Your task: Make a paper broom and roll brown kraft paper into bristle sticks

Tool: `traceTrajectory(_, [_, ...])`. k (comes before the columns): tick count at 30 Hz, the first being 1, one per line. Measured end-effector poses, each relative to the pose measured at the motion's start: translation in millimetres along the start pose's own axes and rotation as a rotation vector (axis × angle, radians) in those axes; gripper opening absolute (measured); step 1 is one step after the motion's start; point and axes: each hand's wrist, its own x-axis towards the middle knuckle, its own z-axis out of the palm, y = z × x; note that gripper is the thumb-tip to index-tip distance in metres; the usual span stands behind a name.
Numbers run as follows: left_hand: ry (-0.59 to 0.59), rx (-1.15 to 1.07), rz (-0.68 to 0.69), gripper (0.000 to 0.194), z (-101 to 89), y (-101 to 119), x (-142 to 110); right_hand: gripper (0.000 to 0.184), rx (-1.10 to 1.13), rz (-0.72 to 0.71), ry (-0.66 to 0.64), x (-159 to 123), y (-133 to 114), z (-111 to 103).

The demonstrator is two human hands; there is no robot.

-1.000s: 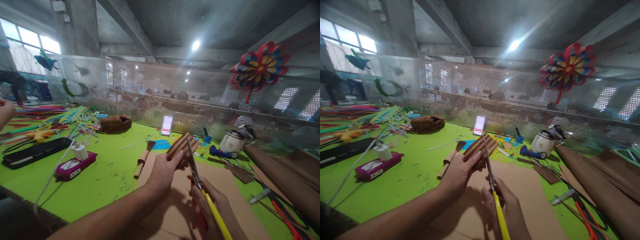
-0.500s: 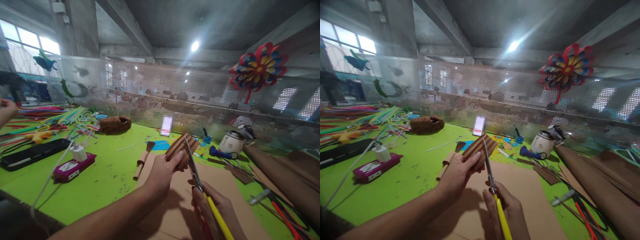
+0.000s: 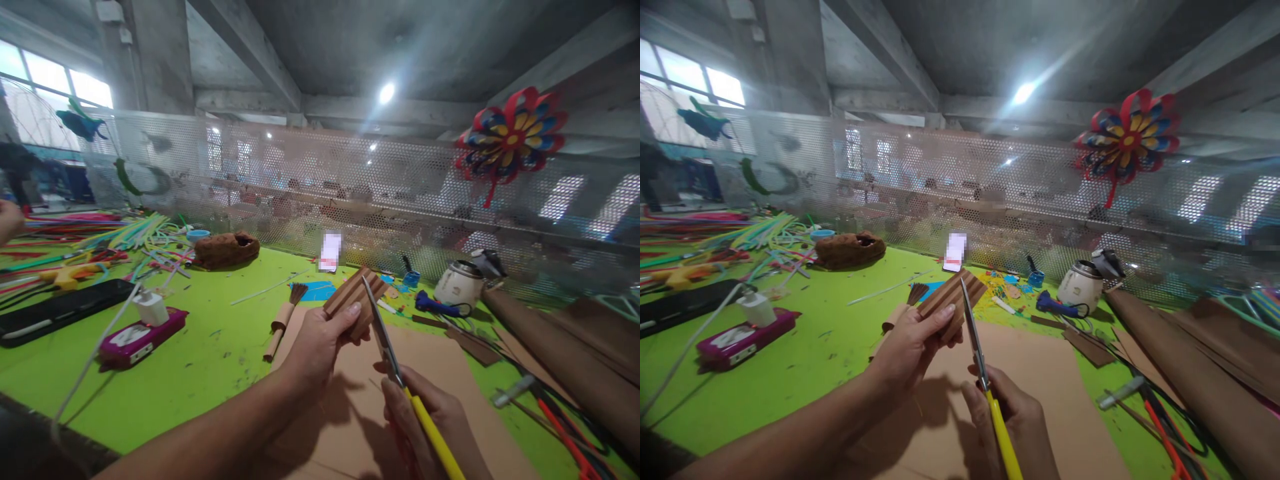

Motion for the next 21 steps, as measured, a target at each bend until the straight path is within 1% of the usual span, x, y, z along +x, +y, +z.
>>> traceTrajectory(3, [-0.011,0.034,0.005,0.021,-1.4,0,-1,0.058,-0.010,-0.025,0.014,1,-2,0])
traceTrajectory(6, [-0.047,0.047,-0.008,0.020,-0.3,-2,-3,0.055,-0.014,-0.054,0.017,2,-3,0])
traceTrajectory(12, [-0.164,-0.025,-0.108,0.019,3.0,-13,-8,0.052,0.067,-0.072,-0.029,4,-1,-3])
traceTrajectory(17, [-0.152,-0.016,-0.130,0.022,3.3,-18,-8,0.056,0.090,-0.023,-0.039,2,3,-2])
traceTrajectory(21, [-0.161,0.020,-0.115,0.026,3.1,-17,-9,0.055,0.088,0.018,-0.052,1,5,0])
